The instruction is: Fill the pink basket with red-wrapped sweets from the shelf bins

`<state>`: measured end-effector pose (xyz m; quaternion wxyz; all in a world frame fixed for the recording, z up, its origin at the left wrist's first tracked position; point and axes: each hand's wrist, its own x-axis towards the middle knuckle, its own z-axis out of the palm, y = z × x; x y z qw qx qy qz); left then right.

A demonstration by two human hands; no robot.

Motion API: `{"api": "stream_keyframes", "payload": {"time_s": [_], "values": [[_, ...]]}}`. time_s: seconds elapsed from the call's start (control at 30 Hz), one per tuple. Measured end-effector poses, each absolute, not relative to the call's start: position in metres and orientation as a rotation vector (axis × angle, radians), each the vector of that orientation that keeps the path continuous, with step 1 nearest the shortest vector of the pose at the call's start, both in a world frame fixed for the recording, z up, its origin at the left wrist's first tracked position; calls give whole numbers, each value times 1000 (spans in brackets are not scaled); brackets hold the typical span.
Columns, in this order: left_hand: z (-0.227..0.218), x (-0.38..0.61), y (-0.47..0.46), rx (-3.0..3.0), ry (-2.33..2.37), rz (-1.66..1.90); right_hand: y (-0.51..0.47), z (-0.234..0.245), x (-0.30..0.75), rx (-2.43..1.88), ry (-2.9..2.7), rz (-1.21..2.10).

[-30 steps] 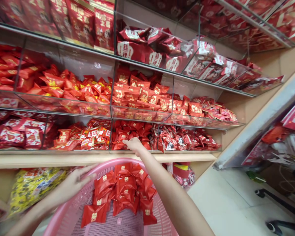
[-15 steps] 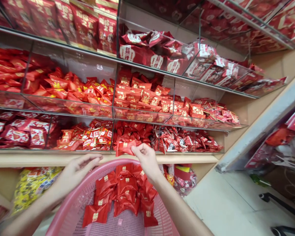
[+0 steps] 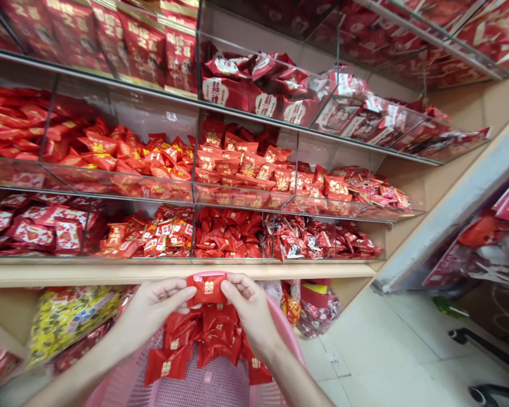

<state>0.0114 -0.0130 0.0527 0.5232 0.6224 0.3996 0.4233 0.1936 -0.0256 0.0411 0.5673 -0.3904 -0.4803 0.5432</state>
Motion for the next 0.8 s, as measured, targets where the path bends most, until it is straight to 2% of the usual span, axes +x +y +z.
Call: {"api": "stream_keyframes", "payload": {"time_s": [0.23,0.5,0.7,0.8], "values": [[52,12,-17,1675,1032,1075,-28,39,195,-904,-1109,1273],[59,13,-24,1580,1017,1132,-32,35,200,-811,-1120,1158],[59,20,-19,1423,1035,1239,-29,44,196,-763,-967,1242],[56,24,-14,1264,979,1153,-24,50,194,-738,-902,1308]]}}
